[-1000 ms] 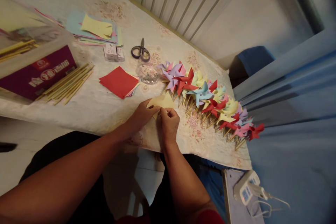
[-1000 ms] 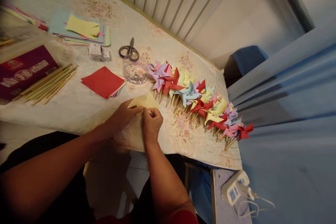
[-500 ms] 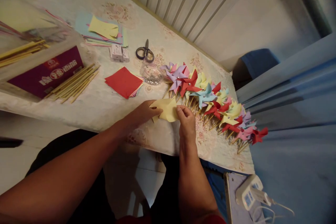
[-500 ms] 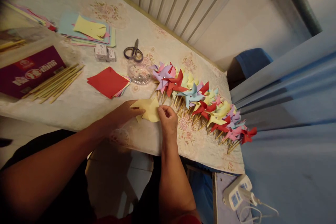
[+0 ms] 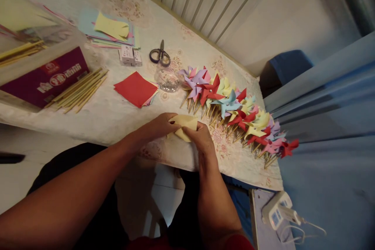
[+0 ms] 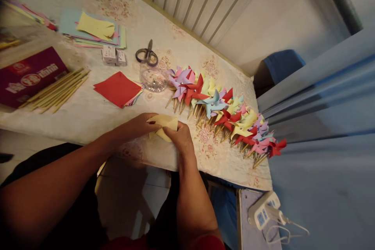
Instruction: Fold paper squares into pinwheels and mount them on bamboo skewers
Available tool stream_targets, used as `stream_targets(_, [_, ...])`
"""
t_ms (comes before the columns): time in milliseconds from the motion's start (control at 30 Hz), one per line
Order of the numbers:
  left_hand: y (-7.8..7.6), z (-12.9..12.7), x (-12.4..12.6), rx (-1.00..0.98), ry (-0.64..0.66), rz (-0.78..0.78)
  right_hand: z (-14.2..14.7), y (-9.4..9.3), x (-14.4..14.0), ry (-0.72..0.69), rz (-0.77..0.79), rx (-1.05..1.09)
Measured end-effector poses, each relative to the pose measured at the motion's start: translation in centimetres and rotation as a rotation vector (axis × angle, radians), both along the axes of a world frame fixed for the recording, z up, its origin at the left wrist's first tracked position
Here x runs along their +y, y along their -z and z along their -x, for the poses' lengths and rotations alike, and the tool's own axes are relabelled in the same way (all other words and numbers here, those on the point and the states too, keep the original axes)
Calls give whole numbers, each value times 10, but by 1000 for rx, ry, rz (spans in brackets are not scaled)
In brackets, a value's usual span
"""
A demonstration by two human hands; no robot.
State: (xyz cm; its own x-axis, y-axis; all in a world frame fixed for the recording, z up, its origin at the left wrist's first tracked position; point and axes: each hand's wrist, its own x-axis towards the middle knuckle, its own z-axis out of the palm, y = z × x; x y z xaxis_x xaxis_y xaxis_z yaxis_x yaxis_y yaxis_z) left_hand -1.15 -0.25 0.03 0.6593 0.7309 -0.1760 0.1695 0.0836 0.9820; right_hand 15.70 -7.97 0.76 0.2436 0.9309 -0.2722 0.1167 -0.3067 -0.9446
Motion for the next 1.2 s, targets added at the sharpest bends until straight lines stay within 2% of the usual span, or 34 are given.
stream_targets(133, [0, 0, 0, 57, 17, -70, 6, -4, 1, 6, 22, -77])
stream_targets(233, [1, -1, -1, 51, -3, -55, 6, 0, 2, 13, 6, -143])
stream_targets(400, [5, -3, -2, -125, -7, 230, 5, 13, 5, 77, -66, -49])
stream_targets(633, [13, -4, -3, -490, -95, 585, 9, 19, 16, 373, -275, 188])
stream_targets(700, [16, -7, -6, -577, -131, 637, 11, 18, 18, 436, -314, 221])
stream_targets(767, [19, -12, -11, -625, -158, 643, 14, 16, 19, 489, -332, 242])
stream_targets(900, [21, -21, -20, -668, -124, 609, 24, 11, 18, 531, -362, 263])
stream_targets(1200, [13, -34, -27, -702, -240, 594, 46, 6, 15, 500, -327, 298])
